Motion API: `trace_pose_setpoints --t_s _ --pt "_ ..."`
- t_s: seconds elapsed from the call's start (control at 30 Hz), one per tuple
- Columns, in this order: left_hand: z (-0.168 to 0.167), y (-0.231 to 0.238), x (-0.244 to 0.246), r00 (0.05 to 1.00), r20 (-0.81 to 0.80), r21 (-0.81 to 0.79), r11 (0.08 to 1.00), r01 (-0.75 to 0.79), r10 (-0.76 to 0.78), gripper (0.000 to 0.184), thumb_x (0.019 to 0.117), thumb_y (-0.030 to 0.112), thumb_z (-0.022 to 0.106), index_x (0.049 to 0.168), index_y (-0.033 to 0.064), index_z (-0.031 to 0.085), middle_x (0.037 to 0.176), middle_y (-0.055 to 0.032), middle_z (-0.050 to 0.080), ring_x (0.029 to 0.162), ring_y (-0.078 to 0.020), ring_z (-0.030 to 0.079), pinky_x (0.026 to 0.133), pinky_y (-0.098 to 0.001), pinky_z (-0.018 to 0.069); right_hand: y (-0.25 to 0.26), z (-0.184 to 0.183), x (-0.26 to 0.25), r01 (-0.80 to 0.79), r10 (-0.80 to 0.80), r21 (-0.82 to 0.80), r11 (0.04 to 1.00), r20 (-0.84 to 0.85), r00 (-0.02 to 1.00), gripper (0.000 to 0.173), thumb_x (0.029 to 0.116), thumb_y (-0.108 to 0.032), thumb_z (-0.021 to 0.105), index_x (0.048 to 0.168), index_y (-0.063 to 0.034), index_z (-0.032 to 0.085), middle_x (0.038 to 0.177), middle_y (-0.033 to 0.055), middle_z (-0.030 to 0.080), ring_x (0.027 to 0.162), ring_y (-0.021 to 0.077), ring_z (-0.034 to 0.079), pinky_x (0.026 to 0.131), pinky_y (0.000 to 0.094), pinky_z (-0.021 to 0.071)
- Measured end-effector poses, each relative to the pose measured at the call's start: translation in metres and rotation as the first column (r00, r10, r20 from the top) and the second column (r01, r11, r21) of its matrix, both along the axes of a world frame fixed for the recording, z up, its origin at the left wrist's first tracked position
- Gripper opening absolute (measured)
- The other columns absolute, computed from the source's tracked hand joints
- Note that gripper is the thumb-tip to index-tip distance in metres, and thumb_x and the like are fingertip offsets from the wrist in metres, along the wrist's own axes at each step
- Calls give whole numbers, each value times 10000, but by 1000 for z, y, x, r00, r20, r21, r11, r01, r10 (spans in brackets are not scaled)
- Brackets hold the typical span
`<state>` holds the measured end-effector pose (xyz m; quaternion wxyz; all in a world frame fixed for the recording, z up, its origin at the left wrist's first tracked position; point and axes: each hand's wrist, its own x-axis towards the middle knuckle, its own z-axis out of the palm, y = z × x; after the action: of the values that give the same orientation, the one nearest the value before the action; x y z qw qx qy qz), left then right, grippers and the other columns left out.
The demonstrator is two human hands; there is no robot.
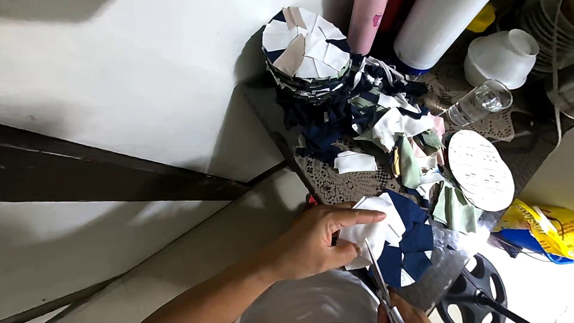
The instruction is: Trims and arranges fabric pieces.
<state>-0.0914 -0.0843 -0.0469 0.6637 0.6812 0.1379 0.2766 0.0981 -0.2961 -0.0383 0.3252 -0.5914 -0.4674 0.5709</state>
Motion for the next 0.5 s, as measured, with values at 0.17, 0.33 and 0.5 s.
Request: trace_pose_setpoints --t_s 0.17,0.33,0.5 --pt "-7 1 -2 998 66 -28 1000 -3 5 528 858 -47 679 1376 44 635 1343 -36 657 1174 -71 652 945 -249 588 1 4 -7 8 -7 -9 1000 144 990 915 842 -843 487 968 49 649 809 102 623 742 150 591 674 367 501" --pt "-18 1 -4 989 144 -116 992 44 -27 520 928 55 707 1427 174 617 1374 40 644 1145 -64 667 945 -244 587 3 14 -19 48 -76 87 995 358 931 719 864 -649 652 939 66 661 815 191 642 756 315 634 680 506 509" --pt "-19 -1 -5 994 109 -117 992 41 -28 532 918 63 712 1427 192 624 1361 32 655 1128 -71 678 941 -245 588 0 14 -18 94 -149 141 986 459 876 707 848 -636 672 951 62 666 831 190 659 762 324 656 668 495 528"
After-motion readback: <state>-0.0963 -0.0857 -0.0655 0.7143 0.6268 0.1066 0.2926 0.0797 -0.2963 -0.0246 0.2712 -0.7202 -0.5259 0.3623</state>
